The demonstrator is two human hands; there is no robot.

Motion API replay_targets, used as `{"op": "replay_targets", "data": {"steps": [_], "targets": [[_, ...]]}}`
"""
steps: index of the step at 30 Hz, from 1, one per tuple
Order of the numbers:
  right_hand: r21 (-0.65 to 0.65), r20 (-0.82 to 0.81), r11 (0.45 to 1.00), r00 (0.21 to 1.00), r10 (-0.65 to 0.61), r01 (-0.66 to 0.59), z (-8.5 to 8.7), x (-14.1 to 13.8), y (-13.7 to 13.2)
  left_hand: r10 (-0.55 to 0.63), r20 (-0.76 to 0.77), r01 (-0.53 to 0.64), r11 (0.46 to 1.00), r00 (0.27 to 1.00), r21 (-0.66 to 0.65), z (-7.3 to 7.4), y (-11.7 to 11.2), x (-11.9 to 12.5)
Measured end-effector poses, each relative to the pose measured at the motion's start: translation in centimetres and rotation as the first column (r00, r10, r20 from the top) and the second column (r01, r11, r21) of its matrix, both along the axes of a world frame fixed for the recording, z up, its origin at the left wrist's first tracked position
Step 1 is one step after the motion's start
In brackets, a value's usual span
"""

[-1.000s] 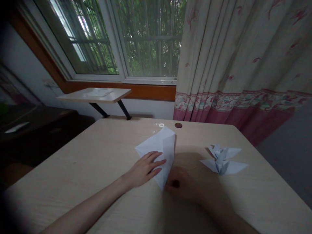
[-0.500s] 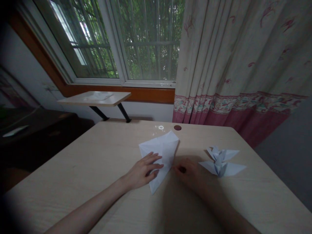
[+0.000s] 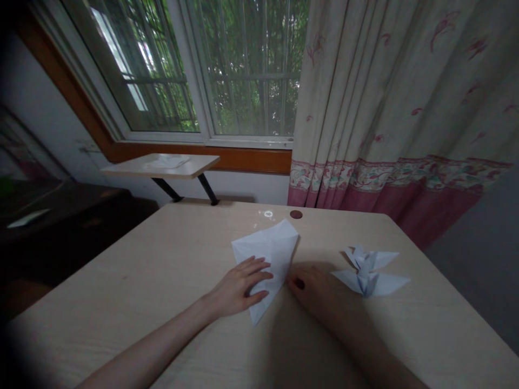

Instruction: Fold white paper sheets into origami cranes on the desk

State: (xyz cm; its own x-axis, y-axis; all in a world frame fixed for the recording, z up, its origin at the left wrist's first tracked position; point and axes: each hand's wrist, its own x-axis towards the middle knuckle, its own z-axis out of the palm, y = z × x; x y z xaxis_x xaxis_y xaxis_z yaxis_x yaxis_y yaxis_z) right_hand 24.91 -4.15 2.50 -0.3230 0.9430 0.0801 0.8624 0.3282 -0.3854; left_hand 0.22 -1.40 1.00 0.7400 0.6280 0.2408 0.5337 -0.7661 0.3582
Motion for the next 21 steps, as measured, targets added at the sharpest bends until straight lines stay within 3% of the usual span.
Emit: {"op": "replay_targets", "data": {"steps": [8,16,21], "targets": [[-0.005,0.001,1.000,1.000,-0.014,0.014,0.1,0.0,0.3,-0.001,-0.017,0.001,1.000,1.000,0.005,0.3,-0.1,0.1],[-0.015,0.047,1.000,0.999,0.011,-0.011,1.9,-0.6,-0.1,0.002,-0.027,-0.002,1.000,1.000,0.015,0.3,-0.1,0.1],[0.000,-0.023,0.998,0.998,0.064,-0.064,0.8,0.0,-0.1,0.000,-0.008,0.001,1.000,1.000,0.016,0.3,-0.1,0.1]]}}
